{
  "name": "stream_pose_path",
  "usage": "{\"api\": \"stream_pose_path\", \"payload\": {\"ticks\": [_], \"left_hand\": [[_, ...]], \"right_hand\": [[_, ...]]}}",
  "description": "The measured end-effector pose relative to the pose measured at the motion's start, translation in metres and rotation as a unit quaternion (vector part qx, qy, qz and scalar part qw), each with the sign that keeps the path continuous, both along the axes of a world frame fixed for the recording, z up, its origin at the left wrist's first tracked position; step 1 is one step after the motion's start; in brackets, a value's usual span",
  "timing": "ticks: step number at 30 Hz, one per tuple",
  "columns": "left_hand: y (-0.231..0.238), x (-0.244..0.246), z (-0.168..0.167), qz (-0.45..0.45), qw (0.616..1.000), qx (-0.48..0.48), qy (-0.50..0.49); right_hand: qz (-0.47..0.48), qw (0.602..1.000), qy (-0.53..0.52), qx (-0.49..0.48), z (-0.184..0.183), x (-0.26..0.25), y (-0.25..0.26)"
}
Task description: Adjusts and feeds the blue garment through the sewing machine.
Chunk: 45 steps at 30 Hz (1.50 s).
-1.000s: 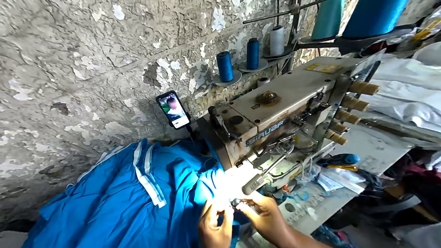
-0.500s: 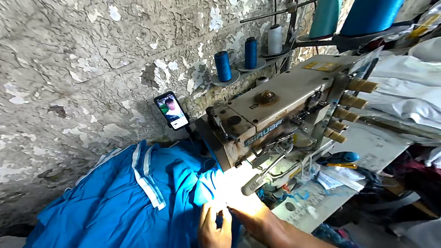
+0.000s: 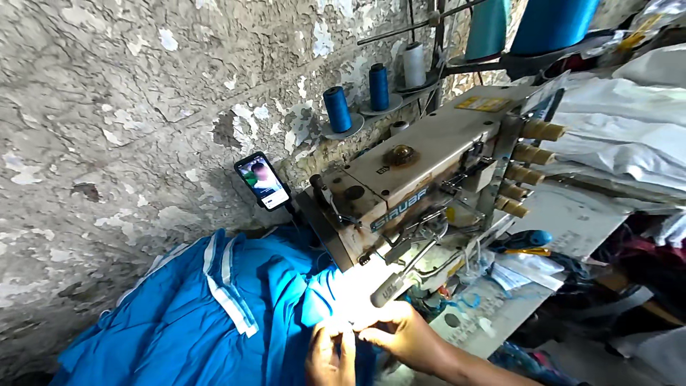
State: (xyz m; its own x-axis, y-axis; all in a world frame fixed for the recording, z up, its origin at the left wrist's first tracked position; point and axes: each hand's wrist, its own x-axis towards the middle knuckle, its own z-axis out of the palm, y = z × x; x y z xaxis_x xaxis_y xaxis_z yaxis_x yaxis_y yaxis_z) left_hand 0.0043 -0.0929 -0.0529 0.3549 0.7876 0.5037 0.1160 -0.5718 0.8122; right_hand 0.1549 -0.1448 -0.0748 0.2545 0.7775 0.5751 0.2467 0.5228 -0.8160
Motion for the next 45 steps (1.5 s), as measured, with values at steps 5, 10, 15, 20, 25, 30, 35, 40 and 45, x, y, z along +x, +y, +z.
{"api": "stream_pose_path", "payload": {"ticks": [5,10,15,20,25,30,35,40,45], "left_hand": [[0.004,-0.007,0.008,-0.050,0.997,-0.050,-0.020],[0.003,-0.003,0.000,0.009,0.991,0.112,0.071],[-0.002,-0.001,-0.001,0.016,0.981,0.187,0.042],[0.013,-0.003,-0.009,0.007,0.990,0.135,-0.030],[0.004,0.001,-0.014,-0.042,0.998,0.040,-0.031],[-0.005,0.007,-0.016,-0.086,0.983,-0.063,-0.153],[-0.009,0.009,-0.019,-0.042,0.994,-0.008,-0.104],[-0.008,0.010,-0.029,0.016,0.992,0.107,-0.060],[-0.010,0.013,-0.029,0.061,0.979,0.193,-0.010]], "right_hand": [[0.041,0.997,0.004,-0.060,0.005,0.000,-0.003],[-0.055,0.992,-0.116,-0.007,0.000,-0.004,0.001],[-0.134,0.980,-0.143,0.025,-0.010,-0.005,0.008],[-0.122,0.987,-0.101,0.037,-0.001,0.000,0.004],[-0.147,0.979,-0.129,0.059,0.002,-0.003,0.002],[-0.133,0.981,-0.103,0.095,-0.005,-0.005,0.002],[-0.077,0.990,-0.054,0.104,-0.011,-0.003,-0.001],[-0.089,0.992,-0.047,0.080,-0.011,-0.002,-0.002],[-0.063,0.995,-0.064,0.053,-0.005,0.002,-0.003]]}}
